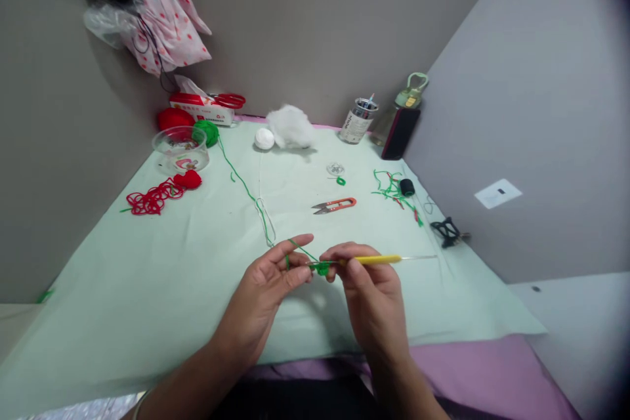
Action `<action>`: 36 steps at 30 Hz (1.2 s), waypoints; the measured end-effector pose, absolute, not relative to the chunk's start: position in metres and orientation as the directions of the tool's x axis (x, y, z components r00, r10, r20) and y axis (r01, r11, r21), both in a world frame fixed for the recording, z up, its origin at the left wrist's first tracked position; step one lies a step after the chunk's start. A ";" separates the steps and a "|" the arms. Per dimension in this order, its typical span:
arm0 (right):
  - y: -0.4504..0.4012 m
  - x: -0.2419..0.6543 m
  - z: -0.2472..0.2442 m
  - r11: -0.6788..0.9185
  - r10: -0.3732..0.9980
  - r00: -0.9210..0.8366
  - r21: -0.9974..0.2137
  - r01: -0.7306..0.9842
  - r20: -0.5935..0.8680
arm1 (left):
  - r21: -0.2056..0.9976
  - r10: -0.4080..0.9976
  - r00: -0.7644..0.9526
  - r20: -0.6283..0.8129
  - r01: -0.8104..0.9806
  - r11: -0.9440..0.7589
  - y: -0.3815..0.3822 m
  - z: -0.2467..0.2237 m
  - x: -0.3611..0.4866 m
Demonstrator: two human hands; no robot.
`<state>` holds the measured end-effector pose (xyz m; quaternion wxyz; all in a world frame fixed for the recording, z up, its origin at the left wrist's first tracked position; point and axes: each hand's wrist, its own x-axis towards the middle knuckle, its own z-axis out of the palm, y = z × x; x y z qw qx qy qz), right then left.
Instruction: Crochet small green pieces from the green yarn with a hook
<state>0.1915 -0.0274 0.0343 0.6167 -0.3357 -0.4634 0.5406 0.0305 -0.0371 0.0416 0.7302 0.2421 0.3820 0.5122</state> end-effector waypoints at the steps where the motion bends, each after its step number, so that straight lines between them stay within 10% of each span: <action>1: -0.028 0.191 0.035 0.179 0.981 -0.011 -0.912 -0.369 0.196 | 0.755 0.935 0.175 -0.307 -0.554 0.351 -0.037 0.042 0.030; 36: -0.042 0.194 0.038 0.469 0.883 -0.032 -0.883 0.022 0.469 | 0.867 0.971 0.102 -0.216 -0.438 0.239 -0.040 0.036 0.030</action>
